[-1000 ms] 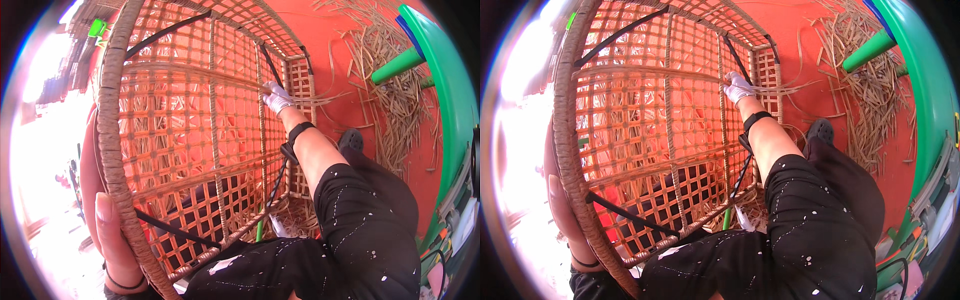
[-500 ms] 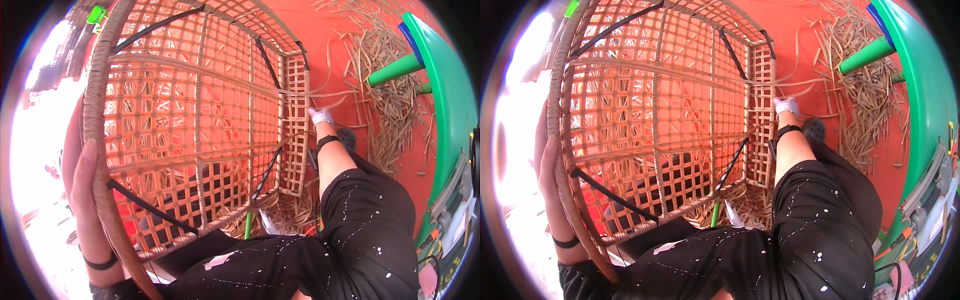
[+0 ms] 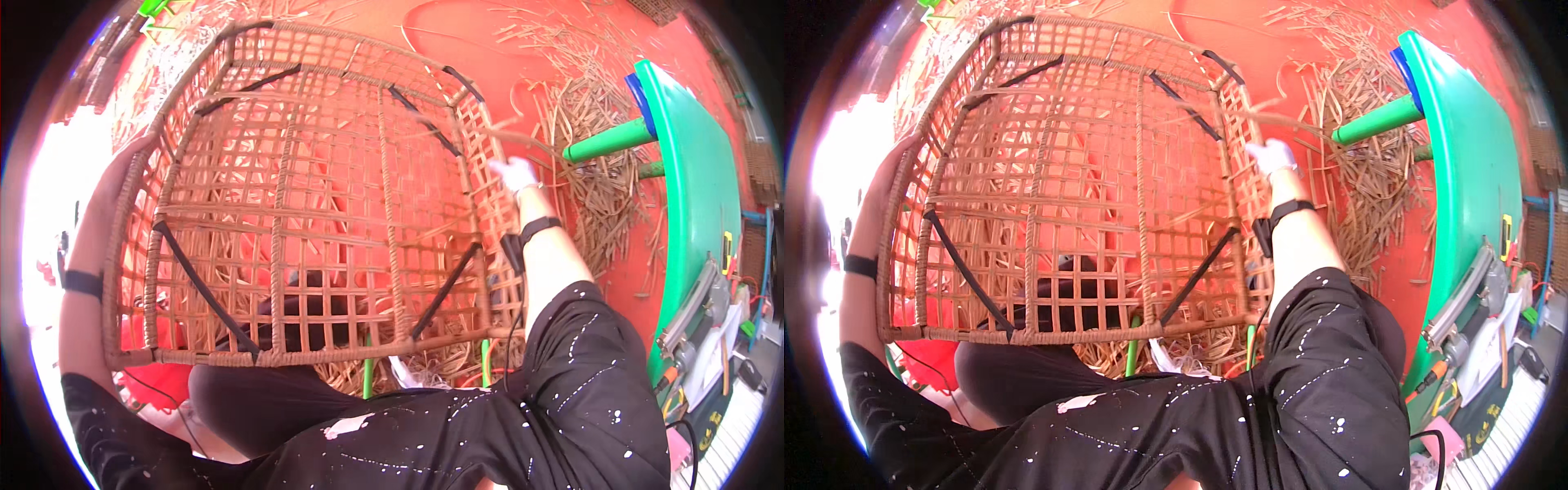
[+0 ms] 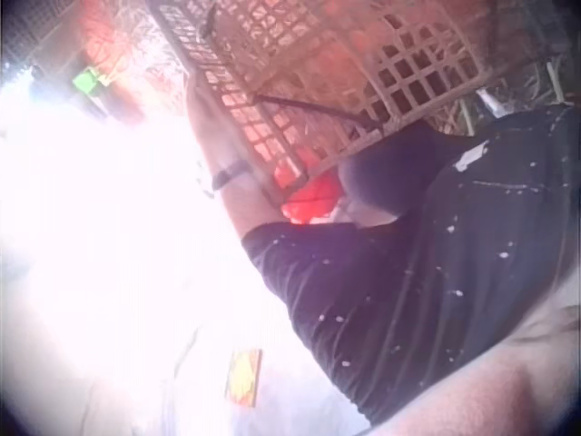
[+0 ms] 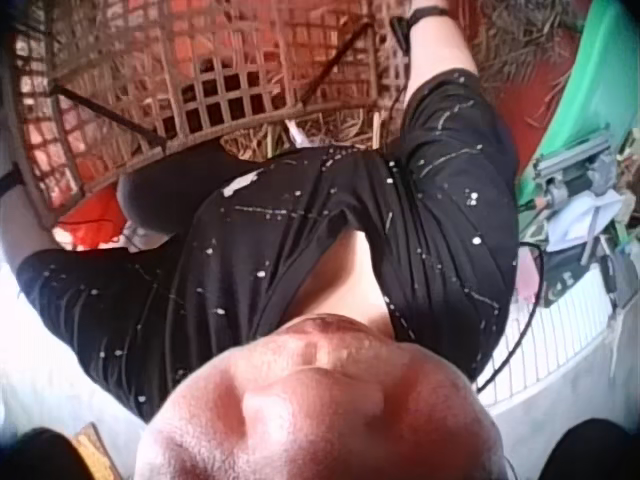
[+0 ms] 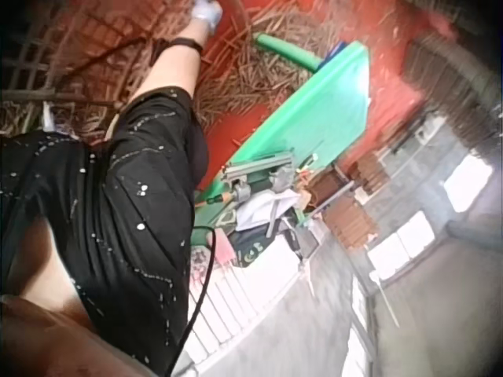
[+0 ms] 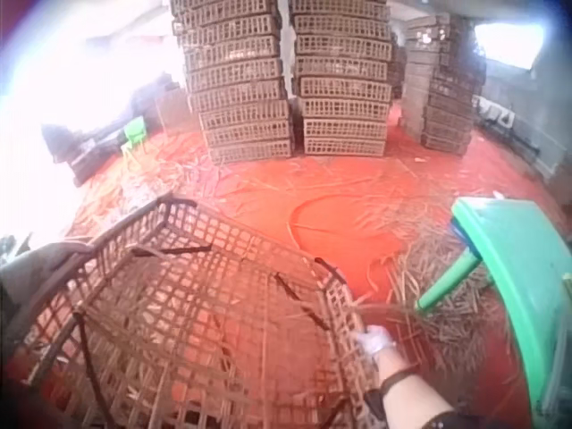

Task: Weaving a bamboo furniture frame using long flexible strips to complete a structural component.

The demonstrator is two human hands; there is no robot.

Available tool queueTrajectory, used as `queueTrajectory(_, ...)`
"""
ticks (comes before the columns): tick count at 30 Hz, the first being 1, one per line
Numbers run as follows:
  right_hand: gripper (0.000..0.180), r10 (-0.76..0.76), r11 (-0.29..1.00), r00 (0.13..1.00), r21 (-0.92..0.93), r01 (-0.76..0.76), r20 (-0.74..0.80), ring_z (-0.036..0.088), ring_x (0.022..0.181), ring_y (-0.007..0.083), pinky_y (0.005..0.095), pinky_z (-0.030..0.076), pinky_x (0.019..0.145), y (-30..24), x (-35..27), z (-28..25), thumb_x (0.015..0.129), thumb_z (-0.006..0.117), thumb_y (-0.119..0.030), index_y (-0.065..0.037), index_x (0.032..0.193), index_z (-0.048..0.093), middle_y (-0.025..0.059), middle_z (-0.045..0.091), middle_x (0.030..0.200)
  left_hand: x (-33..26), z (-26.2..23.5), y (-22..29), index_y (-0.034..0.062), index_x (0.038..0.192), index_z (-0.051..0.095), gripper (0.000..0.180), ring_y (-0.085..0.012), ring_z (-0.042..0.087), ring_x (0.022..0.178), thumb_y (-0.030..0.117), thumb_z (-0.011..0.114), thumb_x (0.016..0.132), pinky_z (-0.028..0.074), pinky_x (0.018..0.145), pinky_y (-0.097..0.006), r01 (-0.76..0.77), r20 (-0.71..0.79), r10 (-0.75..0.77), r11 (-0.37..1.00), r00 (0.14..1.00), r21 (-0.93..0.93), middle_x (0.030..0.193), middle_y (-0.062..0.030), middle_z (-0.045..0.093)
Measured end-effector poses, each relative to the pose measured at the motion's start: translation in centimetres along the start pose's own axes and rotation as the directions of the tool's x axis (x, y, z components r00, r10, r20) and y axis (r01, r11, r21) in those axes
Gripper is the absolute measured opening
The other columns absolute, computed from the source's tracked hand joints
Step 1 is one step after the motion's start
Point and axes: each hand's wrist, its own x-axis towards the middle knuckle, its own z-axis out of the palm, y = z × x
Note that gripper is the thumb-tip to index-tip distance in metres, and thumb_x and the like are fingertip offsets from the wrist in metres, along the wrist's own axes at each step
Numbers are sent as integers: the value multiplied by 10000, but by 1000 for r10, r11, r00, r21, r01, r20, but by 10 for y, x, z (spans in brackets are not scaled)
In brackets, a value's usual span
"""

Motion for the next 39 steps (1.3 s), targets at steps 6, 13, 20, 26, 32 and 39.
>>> queueTrajectory(6,607,-3,830,994,-554,-57,-108,578,1040,299,378,448,877,-66,6,-49,744,628,-496,25,1055,614,217,594,1108,106,-32,-118,84,1289,414,564,-106,530,907,94,606,758,420,824,-303,140,389,-199,975,900,175,1097,-18,562)
queueTrajectory(13,599,-68,658,988,-751,-58,-135,528,1109,343,411,411,943,-111,-1,-35,727,575,-482,-7,1091,604,216,554,1177,109,-49,-278,209,1440,201,774,-167,363,1222,304,639,809,311,938,-440,207,439,-393,887,808,413,1395,-38,360)
queueTrajectory(20,565,-300,634,943,-769,83,-146,576,995,358,405,444,864,-137,-29,-61,681,603,-474,7,975,646,254,604,1031,-3,-48,-375,56,1426,131,808,-169,572,920,292,635,841,465,768,-319,113,367,-193,967,910,227,1022,-97,614)
queueTrajectory(26,497,-495,621,847,-760,192,-191,637,739,287,369,483,693,-206,-133,-49,663,660,-442,31,814,663,197,650,792,-79,-66,-432,-15,1155,504,435,-167,559,950,270,633,853,443,847,-311,48,580,-76,997,811,64,992,-64,616)
queueTrajectory(32,373,-411,757,868,-635,153,-281,578,543,177,331,462,507,-277,-219,-28,674,722,-312,40,776,650,94,610,657,-56,-149,-428,4,1150,555,345,-88,572,808,225,576,886,449,646,-236,163,329,-139,986,934,-47,951,-32,620)
queueTrajectory(39,443,-473,628,805,-778,25,-357,628,655,204,341,505,644,-334,-318,3,694,696,-420,-13,867,670,105,663,823,-125,-151,-257,-46,1142,541,358,-135,567,916,208,567,890,454,822,-266,-604,248,588,797,770,-15,977,-84,618)
